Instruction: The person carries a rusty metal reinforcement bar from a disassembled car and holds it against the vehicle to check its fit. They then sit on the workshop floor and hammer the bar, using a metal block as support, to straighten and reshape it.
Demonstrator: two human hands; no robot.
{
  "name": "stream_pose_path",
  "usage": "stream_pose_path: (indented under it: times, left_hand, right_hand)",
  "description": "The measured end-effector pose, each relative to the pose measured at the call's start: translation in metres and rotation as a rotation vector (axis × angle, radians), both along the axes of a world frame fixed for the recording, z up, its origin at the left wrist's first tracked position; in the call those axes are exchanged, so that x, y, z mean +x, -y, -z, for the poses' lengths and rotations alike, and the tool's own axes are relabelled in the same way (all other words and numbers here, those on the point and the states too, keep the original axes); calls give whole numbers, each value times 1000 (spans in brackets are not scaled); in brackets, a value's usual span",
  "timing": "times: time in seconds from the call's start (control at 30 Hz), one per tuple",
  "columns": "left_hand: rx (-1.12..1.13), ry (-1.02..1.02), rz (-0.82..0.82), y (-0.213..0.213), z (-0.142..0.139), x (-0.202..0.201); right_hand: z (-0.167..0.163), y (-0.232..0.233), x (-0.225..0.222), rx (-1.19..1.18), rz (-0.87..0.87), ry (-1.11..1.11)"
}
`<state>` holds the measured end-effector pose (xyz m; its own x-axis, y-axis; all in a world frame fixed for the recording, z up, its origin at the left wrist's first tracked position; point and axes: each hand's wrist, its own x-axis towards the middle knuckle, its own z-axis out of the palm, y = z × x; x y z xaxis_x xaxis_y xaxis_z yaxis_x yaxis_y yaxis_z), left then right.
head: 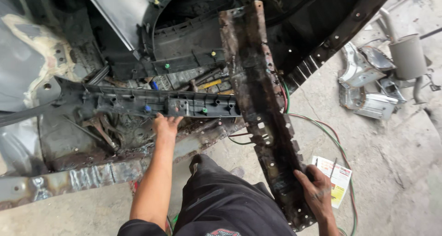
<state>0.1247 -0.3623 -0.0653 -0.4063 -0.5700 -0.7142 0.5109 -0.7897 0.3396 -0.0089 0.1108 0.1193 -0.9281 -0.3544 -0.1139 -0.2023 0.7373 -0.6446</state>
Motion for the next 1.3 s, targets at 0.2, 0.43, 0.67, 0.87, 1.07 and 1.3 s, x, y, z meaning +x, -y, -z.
stream_pose_path:
  times: [0.2,0.43,0.67,0.87,1.07,1.3]
  left_hand:
    - [0,-3,-71,55,4,-4]
    - [-172,369,481,-13,-43,-22]
    - [-930,-258,607,-206,-153,-55]
    - [-366,-225,464,-197,-180,-88]
    - [-508,-251,383,-189,-203,-107]
    - [-632,-334,309,-187,-246,-138]
  right_hand:
    - [2,20,13,1,7,19]
    - [-9,45,24,-46,-67,-183]
    - [-27,78,33,145,-254,-621]
    - [-65,88,57,114,-455,-852]
    - [-128,28,45,-22,-359,-681]
    - [-126,-53,-20,-325,-156,279]
